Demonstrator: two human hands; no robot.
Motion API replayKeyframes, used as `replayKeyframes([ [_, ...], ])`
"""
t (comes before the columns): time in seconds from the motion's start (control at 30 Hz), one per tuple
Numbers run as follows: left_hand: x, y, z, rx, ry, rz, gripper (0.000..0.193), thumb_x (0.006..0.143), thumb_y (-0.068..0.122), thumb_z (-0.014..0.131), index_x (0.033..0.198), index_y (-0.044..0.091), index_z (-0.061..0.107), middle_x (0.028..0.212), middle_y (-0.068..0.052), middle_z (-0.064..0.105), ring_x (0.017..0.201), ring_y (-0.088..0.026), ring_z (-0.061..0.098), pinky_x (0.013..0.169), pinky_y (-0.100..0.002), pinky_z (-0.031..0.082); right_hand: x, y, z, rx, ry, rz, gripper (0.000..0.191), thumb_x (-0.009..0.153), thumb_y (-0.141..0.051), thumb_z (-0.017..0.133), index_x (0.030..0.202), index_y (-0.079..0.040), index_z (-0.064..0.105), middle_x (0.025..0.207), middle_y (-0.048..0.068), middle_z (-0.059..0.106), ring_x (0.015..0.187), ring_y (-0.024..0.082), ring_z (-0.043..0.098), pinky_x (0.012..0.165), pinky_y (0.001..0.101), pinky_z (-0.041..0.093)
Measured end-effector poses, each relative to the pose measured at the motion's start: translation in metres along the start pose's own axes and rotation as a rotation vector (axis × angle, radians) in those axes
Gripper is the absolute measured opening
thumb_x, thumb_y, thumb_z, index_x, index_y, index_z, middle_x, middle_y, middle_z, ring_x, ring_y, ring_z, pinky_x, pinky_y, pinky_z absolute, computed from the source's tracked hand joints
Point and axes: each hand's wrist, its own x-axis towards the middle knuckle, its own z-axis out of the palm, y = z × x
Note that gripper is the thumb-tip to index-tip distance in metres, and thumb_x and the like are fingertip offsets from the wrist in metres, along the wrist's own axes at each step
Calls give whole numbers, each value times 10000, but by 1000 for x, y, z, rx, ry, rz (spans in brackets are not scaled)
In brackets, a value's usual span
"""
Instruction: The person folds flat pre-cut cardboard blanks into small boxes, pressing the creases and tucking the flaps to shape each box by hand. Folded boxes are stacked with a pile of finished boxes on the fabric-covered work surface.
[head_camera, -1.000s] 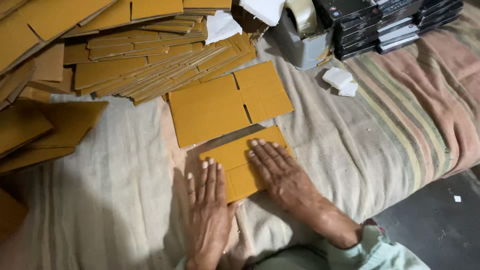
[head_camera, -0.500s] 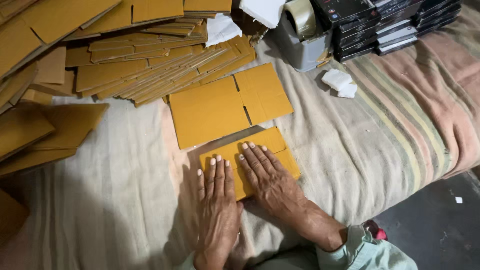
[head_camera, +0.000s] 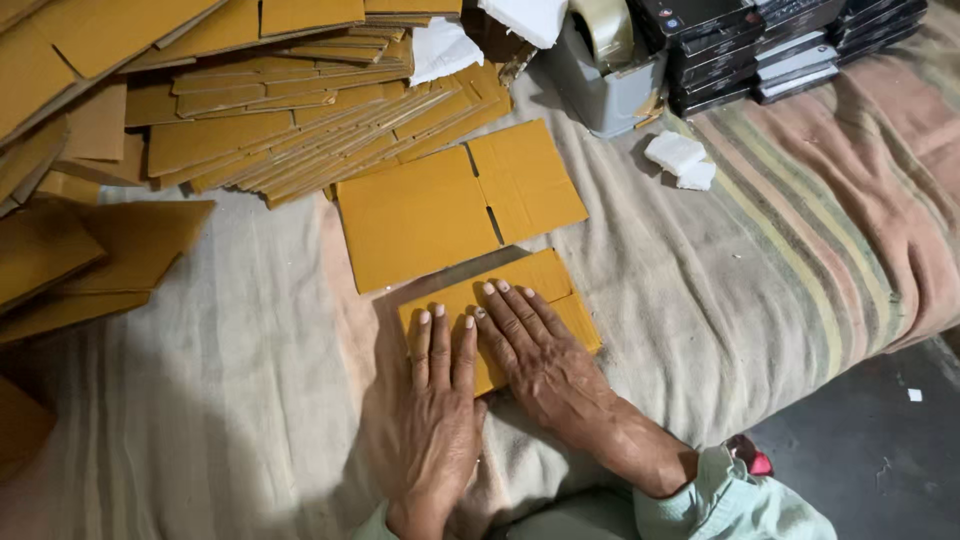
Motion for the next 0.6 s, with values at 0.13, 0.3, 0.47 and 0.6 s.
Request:
replayKeyframes([
  [0.13,1,-1,6,-91,-12,-1,936,781,189,746,1581,68,274,1674,-191,191,1561,-383,105,1192,-478,160,1,0,1,-67,-23,-4,701,898,-247,519,1495,88,369,1597,283,322,1524,382,257,1238,506,187],
  [0.3,1,-1,10,-184,1,-9,951,766,111,750,1579,30,262,1691,-235,139,1572,-406,74,1202,-447,154,0,-1,-3,-1,8,1,732,889,-295,551,1487,92,377,1595,289,322,1519,386,257,1232,510,192],
  [0.47,-1,-3,9,-190,12,20,946,767,131,757,1570,20,269,1669,-246,154,1563,-409,87,1200,-472,154,1,-1,-4,115,47,5,871,830,-417,628,1470,119,377,1580,305,322,1504,406,259,1219,530,190],
  [0.6,0,-3,11,-154,11,3,927,772,128,760,1570,51,294,1680,-194,187,1520,-385,95,1200,-475,162,1,-1,-4,-21,21,4,800,871,-348,628,1498,85,383,1601,279,329,1526,378,269,1241,507,204],
])
